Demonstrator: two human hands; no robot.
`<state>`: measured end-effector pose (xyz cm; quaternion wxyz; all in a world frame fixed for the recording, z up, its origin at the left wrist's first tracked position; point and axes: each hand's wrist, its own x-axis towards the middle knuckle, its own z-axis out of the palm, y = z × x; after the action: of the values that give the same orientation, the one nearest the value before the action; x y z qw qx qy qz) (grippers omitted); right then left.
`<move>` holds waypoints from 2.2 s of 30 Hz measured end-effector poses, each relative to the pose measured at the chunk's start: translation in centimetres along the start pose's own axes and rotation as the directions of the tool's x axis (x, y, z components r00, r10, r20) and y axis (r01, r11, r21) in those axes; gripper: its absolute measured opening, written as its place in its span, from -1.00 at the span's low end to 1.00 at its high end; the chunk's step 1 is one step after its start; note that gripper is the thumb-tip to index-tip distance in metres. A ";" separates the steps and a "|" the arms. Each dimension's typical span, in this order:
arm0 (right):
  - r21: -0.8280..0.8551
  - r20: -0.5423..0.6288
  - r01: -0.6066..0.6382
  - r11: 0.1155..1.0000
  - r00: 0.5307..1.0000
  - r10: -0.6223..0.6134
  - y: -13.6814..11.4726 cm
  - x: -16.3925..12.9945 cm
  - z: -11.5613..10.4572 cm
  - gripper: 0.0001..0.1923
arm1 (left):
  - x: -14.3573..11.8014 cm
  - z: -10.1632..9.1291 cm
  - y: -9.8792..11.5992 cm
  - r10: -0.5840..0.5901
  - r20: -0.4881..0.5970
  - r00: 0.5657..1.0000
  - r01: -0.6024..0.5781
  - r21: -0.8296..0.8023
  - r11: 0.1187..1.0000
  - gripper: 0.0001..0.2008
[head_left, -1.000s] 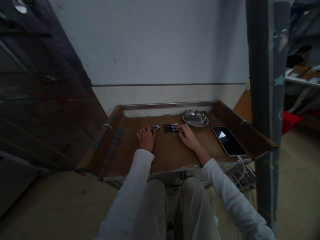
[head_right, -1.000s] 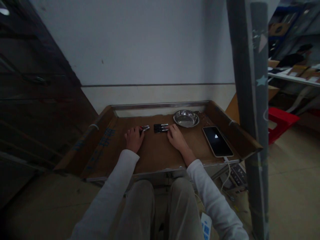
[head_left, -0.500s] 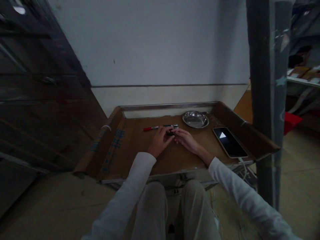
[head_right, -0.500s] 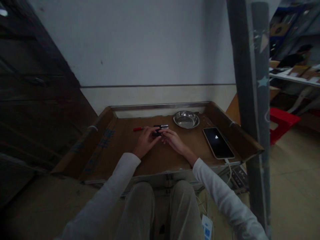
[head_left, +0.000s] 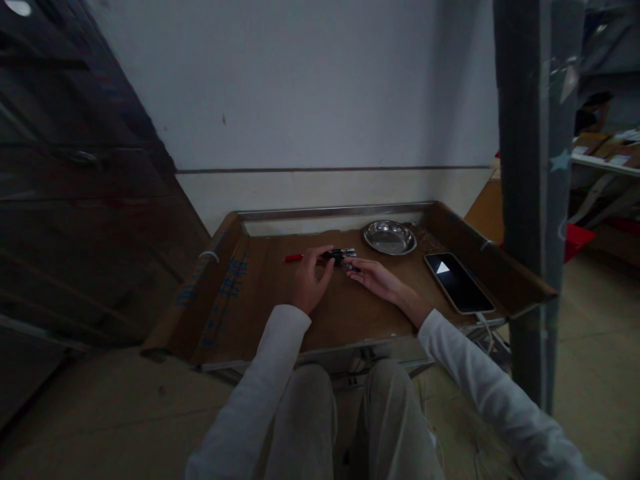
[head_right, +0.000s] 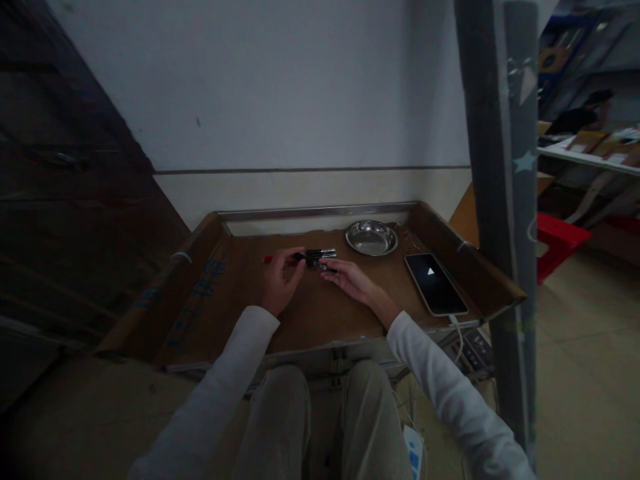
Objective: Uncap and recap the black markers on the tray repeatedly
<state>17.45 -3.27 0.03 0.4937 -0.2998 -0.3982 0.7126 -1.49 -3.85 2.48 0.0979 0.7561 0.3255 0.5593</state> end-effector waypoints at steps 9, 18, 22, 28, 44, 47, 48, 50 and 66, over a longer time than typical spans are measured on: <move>-0.311 -0.117 0.230 0.922 0.954 -0.278 0.9 0.8 -1.2 -0.71 | 0.1 -0.4 -0.7 -0.118 -0.049 0.992 0.119 0.020 0.993 -0.82; -0.833 0.002 0.353 0.425 0.771 -0.636 0.3 -0.8 -1.1 -0.78 | -1.2 1.2 -1.9 -0.172 0.458 0.872 0.127 0.127 0.984 -0.92; -0.880 0.204 0.395 0.262 0.814 -0.543 0.2 -1.7 -0.9 -0.83 | -1.1 1.4 -2.4 -0.177 0.431 0.885 0.085 0.223 0.971 -0.80; -0.875 0.365 0.458 0.155 0.836 -0.409 0.2 -2.2 -1.4 -0.75 | -1.1 1.7 -3.5 -0.192 0.386 0.902 0.119 0.203 0.972 -0.89; -0.923 0.382 0.332 -0.198 0.856 -0.349 0.3 -0.5 -1.1 -0.81 | -1.4 1.4 -2.4 -0.160 0.341 0.926 0.049 0.311 0.949 -0.83; -0.910 0.400 0.328 -0.252 0.853 -0.334 0.3 -0.1 -1.0 -0.81 | -1.3 1.4 -2.0 -0.137 0.370 0.919 0.007 0.331 0.943 -0.84; -0.908 0.406 0.335 -0.251 0.852 -0.332 0.3 0.0 -1.0 -0.81 | -1.3 1.4 -2.0 -0.129 0.375 0.918 -0.002 0.329 0.944 -0.85; -0.900 0.427 0.366 -0.236 0.845 -0.320 0.3 0.1 -1.0 -0.81 | -1.3 1.5 -2.0 -0.111 0.401 0.909 -0.022 0.313 0.949 -0.88; -0.905 0.417 0.415 -0.095 0.819 -0.395 -0.4 0.5 -1.8 -0.83 | -1.1 1.7 -2.5 -0.178 0.411 0.894 0.049 0.306 0.951 -0.96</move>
<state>18.96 -2.19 -0.58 0.3410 -0.4103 -0.8434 0.0640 -1.12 -2.20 -0.26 0.0899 0.8471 0.4171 0.3169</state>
